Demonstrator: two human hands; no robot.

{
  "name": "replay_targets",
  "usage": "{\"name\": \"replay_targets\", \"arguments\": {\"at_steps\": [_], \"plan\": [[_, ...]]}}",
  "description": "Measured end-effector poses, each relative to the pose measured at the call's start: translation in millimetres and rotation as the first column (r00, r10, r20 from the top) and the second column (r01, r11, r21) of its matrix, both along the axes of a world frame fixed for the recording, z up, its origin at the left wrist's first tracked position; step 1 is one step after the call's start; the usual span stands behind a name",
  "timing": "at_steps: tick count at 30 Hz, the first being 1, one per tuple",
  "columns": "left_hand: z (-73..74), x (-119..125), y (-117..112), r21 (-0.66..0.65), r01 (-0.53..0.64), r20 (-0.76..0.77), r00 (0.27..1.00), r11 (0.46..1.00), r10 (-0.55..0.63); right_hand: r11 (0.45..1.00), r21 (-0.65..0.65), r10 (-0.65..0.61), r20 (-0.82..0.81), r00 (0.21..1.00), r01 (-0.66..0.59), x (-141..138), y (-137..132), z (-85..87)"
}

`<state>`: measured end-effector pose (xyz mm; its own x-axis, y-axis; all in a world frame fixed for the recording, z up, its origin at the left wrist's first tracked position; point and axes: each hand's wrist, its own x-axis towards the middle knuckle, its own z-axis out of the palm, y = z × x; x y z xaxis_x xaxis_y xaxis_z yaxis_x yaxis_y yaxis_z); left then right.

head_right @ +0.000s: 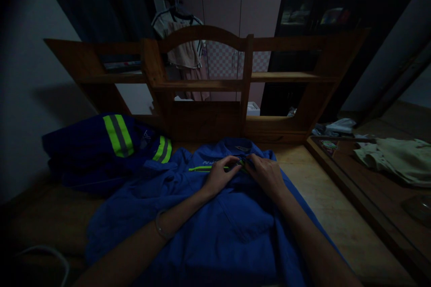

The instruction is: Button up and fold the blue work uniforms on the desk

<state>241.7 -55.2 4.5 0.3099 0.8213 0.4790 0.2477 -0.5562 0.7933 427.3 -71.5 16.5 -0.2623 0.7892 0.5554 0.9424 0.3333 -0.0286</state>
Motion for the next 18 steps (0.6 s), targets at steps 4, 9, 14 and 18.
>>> {"name": "replay_targets", "arguments": {"at_steps": [4, 9, 14, 18], "plan": [[8.7, -5, 0, 0.127, -0.025, -0.161, 0.986, 0.992, 0.045, 0.995, 0.057, -0.072, -0.078, 0.994, 0.077, 9, -1, 4.0], [26.7, -27, -19, 0.377, -0.039, -0.418, 0.885, 0.925, 0.207, 0.983, 0.122, -0.099, -0.275, 0.956, 0.137, 10, -3, 13.3], [20.6, -53, -63, 0.486, -0.073, -0.592, 0.705, 0.871, 0.389, 0.961, 0.187, -0.087, -0.494, 0.865, 0.203, 6, -5, 25.1], [12.5, -63, -63, 0.407, -0.146, -0.588, 0.713, 0.902, 0.381, 0.997, 0.064, 0.025, -0.733, 0.68, 0.033, 3, -7, 26.3]]}}
